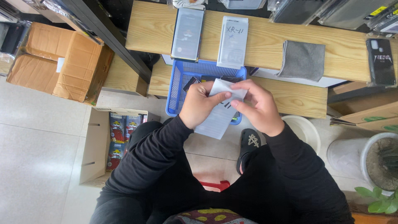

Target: The person repeatedly takes screen protector packages from a blue basket, opens the white paper sleeves, removes the inner packaging, and places them back into the sleeves. The person then places the sleeves on a wooden table.

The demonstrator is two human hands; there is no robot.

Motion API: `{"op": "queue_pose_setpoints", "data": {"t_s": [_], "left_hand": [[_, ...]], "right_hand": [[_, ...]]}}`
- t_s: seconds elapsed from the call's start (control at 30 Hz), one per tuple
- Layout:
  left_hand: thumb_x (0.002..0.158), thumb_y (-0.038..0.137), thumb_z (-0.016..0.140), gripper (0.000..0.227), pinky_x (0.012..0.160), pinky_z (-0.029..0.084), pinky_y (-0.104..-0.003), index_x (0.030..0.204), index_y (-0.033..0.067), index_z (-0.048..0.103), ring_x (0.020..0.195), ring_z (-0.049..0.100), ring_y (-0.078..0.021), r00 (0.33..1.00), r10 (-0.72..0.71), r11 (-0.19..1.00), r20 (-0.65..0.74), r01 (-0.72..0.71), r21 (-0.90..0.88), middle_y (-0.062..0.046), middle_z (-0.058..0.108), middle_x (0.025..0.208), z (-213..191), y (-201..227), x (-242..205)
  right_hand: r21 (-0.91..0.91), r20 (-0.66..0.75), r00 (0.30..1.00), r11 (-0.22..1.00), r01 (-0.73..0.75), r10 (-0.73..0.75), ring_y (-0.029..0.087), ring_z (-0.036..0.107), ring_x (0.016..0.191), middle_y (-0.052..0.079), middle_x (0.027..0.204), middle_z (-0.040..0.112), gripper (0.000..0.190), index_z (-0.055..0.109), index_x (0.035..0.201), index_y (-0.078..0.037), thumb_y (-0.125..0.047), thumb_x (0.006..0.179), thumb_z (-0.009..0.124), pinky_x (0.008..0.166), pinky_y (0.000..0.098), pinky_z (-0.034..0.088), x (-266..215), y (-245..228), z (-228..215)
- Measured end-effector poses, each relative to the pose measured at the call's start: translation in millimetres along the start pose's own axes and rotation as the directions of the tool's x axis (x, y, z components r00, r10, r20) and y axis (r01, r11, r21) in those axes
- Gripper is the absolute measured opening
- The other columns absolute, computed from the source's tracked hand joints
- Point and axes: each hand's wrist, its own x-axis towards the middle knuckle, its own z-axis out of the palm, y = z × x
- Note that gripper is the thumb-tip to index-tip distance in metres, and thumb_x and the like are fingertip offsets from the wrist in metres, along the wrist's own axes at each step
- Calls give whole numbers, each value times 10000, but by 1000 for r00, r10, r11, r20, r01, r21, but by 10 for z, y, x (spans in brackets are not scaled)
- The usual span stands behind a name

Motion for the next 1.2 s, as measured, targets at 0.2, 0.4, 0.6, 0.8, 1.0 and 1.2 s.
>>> {"op": "queue_pose_setpoints", "data": {"t_s": [0.2, 0.4, 0.6, 0.8, 1.0, 1.2], "left_hand": [[844, 171, 765, 175, 527, 562, -264, 877, 5, 723, 610, 654, -118, 989, 45, 993, -139, -59, -102, -122, 698, 650, -69, 170, 60], [987, 170, 599, 266, 482, 478, -194, 759, 60, 682, 574, 544, -48, 929, 133, 977, -344, -182, -114, -37, 617, 578, -329, -298, 248], [1039, 201, 474, 250, 656, 485, -295, 948, 27, 628, 721, 521, -150, 937, 203, 979, -285, -194, 62, -60, 554, 723, -367, -166, 198], [967, 310, 617, 292, 508, 443, -329, 819, 66, 558, 525, 535, -189, 946, 293, 901, -136, -226, 370, -134, 548, 542, -46, -95, -64], [949, 361, 617, 326, 452, 428, -279, 806, 76, 550, 411, 521, -209, 968, 252, 893, -14, -227, 389, -78, 515, 461, 143, -138, -129], [932, 330, 649, 329, 471, 428, -262, 742, 78, 557, 423, 538, -209, 970, 240, 912, 38, -238, 335, -95, 510, 445, 138, -58, -79]], "right_hand": [[117, 179, 929, 930, -348, 325, 218, 668, 858, 156, 922, 700, 306, 641, 1116, 7, -165, 875, 715, 795, 394, 543, -28, 41, 214], [30, 485, 760, 860, -509, 432, 219, 729, 814, 142, 816, 754, 266, 758, 842, -25, -234, 940, 626, 820, 367, 568, -126, -103, 512], [42, 422, 793, 865, -501, 439, 226, 723, 848, 160, 831, 756, 287, 769, 870, -26, -241, 958, 600, 862, 389, 551, -76, -33, 461], [153, 202, 933, 931, -331, 298, 149, 652, 883, 74, 910, 729, 205, 745, 922, -23, -202, 945, 647, 879, 397, 544, 55, -192, 289], [96, -26, 963, 960, -264, 268, 168, 682, 805, 78, 815, 718, 391, 757, 922, -70, -331, 1054, 497, 912, 359, 509, -28, 441, -146], [91, -238, 955, 983, -157, 175, 53, 537, 855, -24, 820, 675, 236, 743, 947, -68, -176, 1039, 555, 878, 275, 492, 15, 368, -58]]}}
